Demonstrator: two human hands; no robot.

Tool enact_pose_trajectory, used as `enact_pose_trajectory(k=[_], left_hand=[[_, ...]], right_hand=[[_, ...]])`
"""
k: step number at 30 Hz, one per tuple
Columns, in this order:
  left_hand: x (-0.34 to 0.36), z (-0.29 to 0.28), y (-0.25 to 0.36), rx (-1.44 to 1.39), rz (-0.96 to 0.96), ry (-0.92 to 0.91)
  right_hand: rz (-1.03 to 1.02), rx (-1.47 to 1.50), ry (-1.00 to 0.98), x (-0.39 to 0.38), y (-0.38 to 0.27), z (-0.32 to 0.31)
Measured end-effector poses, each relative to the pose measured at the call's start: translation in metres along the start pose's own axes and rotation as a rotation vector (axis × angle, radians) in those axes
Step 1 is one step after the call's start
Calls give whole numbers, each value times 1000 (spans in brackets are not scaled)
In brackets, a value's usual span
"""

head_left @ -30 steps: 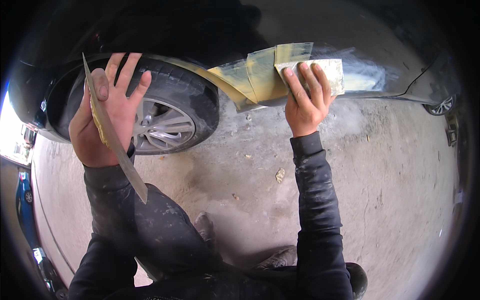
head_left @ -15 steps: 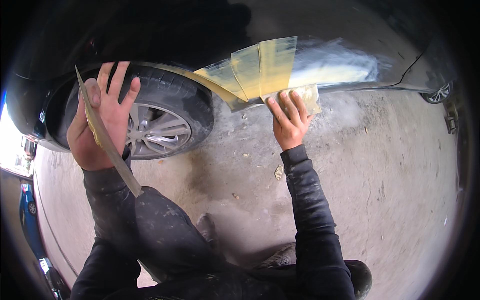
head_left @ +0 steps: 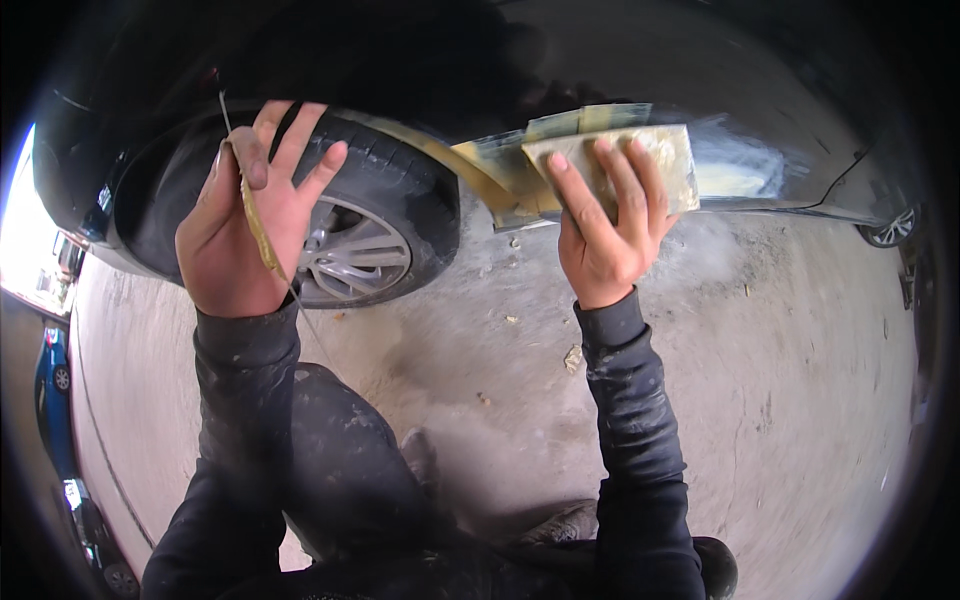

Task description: The person applies a yellow body filler to the rear wheel arch and hood of a black car using a metal scraper. They spread the filler in multiple strokes, then smooth the surface with a sanding block.

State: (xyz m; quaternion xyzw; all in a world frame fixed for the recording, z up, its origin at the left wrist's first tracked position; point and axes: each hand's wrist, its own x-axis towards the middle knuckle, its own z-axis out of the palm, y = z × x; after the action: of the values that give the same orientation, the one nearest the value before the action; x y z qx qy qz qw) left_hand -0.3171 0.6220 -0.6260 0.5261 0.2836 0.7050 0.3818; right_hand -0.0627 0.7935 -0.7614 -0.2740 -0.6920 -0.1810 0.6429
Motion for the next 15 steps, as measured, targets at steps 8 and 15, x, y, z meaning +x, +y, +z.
enact_pose_trajectory(k=[8, 15], left_hand=[[2, -16, 4, 116, -17, -86], [-1, -29, 9, 124, 0, -65]], right_hand=[[-30, 70, 66, 2, -11, 27], [-14, 32, -35, -55, -2, 24]])
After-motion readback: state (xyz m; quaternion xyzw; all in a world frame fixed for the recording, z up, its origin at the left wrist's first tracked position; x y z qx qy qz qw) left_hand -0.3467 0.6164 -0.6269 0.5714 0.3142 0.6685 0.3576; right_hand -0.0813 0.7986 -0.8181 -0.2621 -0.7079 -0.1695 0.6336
